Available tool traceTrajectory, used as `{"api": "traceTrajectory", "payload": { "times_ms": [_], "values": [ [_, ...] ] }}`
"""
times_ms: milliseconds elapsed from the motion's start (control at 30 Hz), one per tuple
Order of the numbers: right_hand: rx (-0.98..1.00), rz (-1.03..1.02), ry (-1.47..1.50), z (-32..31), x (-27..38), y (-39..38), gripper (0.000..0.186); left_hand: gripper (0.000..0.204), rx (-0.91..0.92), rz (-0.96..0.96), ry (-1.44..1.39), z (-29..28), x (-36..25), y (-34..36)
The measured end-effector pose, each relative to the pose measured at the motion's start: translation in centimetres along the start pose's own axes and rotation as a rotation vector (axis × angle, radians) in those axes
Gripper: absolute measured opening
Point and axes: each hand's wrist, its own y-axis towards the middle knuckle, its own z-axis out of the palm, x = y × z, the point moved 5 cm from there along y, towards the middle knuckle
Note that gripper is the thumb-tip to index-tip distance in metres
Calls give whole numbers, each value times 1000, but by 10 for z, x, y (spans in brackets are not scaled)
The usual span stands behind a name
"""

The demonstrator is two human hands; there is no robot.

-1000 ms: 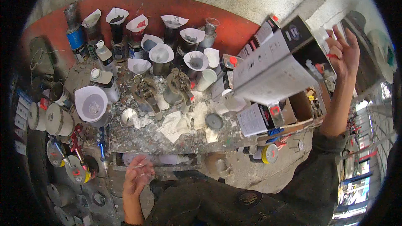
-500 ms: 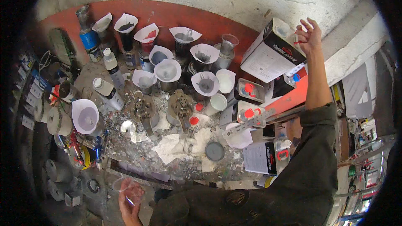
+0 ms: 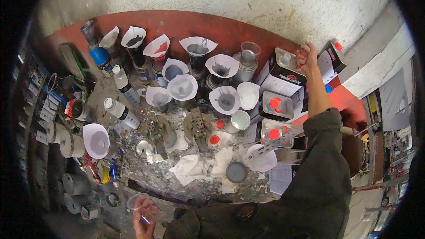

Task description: The person stirs a liquid in a bucket, then pours liquid from several metal cans into a plastic cup using a funnel. The person also scrapes residue from a funnel with a metal tool.

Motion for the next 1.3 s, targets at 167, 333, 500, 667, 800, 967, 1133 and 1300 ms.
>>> {"api": "traceTrajectory", "payload": {
  "times_ms": [167, 333, 500, 667, 800, 967, 1133, 1300],
  "values": [
    [-114, 127, 30, -17, -37, -4, 59, 66, -6, 39, 111, 17, -8, -3],
    [-47, 57, -170, -40, -36, -21, 59, 68, 105, 1, 82, 18, -1, 7],
    [105, -667, -1230, -58, 11, -31, 40, 73, 133, -105, 72, 33, 12, 24],
    [352, -391, -1311, -24, 39, -189, 30, 70, 272, -202, 51, 54, 25, 43],
    [413, -437, -1373, -43, 38, -264, 27, 79, 412, -197, 120, 61, 31, 50],
    [403, -189, -1419, -99, 33, -353, 28, 79, 525, -251, 218, 71, 32, 55],
    [221, -203, -1731, -150, 10, -406, 44, 83, 556, -301, 225, 75, 36, 60],
    [176, -197, -1834, -173, -13, -404, 34, 89, 540, -337, 259, 88, 34, 62]
  ]
}}
